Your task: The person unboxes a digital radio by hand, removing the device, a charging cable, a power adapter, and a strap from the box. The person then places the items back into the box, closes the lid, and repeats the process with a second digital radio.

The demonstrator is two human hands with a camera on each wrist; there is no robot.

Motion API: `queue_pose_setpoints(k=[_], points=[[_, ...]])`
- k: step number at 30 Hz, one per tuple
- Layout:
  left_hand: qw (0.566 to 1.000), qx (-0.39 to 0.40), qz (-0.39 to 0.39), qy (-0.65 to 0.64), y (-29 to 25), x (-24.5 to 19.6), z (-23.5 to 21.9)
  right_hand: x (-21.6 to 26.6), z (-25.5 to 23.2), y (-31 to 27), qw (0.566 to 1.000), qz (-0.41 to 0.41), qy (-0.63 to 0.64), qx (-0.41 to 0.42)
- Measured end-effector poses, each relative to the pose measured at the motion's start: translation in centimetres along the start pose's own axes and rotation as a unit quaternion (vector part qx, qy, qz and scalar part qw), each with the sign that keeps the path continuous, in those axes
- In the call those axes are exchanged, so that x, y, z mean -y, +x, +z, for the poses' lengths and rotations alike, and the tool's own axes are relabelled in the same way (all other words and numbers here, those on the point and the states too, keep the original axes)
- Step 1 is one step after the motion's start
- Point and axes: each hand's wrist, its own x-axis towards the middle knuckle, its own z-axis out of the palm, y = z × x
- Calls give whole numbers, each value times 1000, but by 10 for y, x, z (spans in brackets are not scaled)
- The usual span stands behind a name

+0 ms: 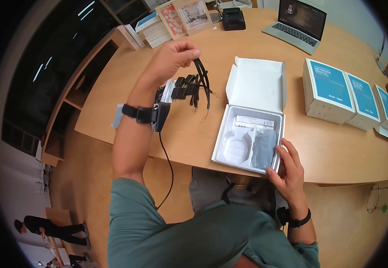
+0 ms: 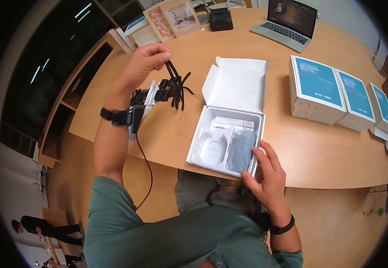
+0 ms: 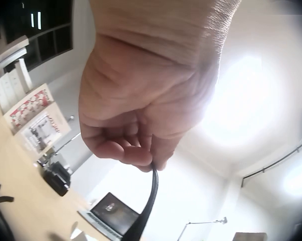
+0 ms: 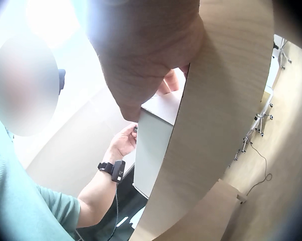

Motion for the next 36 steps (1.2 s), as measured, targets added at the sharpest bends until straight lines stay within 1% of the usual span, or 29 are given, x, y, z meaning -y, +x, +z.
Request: queue_pose_setpoints(k=[1, 3, 4, 5, 6, 7, 8, 9, 10, 11, 12, 13, 14, 15, 16, 17, 19, 20, 22, 24, 26, 28, 30, 31, 32, 34, 36], points=[[1000, -1, 2, 1, 7, 21, -1, 0, 0, 0, 1000, 2, 1, 1], [992, 28, -81, 93, 19, 58, 2, 1, 0, 0, 1000, 8, 10, 3], [992, 29, -79, 92, 20, 65, 3, 2, 0, 0, 1000, 17, 19, 4], [978, 33, -83, 189, 23, 74, 7, 2, -1, 0, 1000, 21, 14, 3], [955, 39, -86, 282, 27, 83, 13, 3, -1, 1, 1000, 14, 11, 4], [956, 46, -84, 276, 27, 92, 20, 4, -2, 0, 1000, 8, 7, 5], [919, -43, 1, 391, 26, 100, 26, 3, -3, 0, 1000, 15, 2, 4], [855, -132, 87, 493, 25, 108, 32, 2, -2, 0, 1000, 12, 2, 5], [858, -127, 88, 490, 19, 97, 46, 1, -2, 0, 1000, 9, 4, 6], [922, -57, 88, 373, 6, 69, 67, 1, -2, 0, 1000, 14, 3, 6], [965, 14, 83, 247, -9, 45, 88, 1, -1, 0, 1000, 14, 2, 6], [949, 105, 96, 281, -23, 30, 107, 1, -1, 0, 1000, 12, 2, 7], [919, 224, 117, 303, -33, 22, 121, 1, -1, 0, 1000, 13, 2, 10], [901, 271, 134, 312, -44, 22, 137, 1, -1, 0, 1000, 13, 3, 9], [864, 278, 143, 394, -53, 20, 153, 1, -1, 0, 1000, 13, 4, 7], [865, 275, 141, 395, -60, 24, 166, 2, -2, 0, 1000, 9, 5, 9], [842, 220, 153, 468, -69, 40, 181, 3, -1, -1, 1000, 27, -3, 12], [840, 215, 146, 476, -68, 41, 182, 2, 1, -1, 1000, 19, 6, 14], [828, 242, 148, 484, -62, 44, 183, -1, 3, -3, 1000, 13, 10, -3], [825, 239, 144, 491, -59, 50, 185, 0, 3, -3, 1000, 6, 7, -2], [823, 235, 145, 497, -58, 40, 181, 1, 2, -2, 1000, 1, 0, -5], [888, 127, 150, 416, -68, 29, 172, 3, 2, -1, 1000, 12, 2, -5], [929, 14, 188, 318, -72, 26, 137, 2, 1, 0, 1000, 12, 6, -4], [955, -32, 96, 279, -72, 28, 111, 2, 1, -2, 1000, 16, 9, -3], [969, -79, 3, 235, -71, 32, 82, 2, 2, -4, 1000, 18, 11, -3], [956, -127, -98, 244, -72, 46, 30, 2, 1, -1, 1000, 7, 3, -4], [918, -149, -104, 352, -77, 88, -16, 1, 3, 1, 1000, 1, 9, -6]])
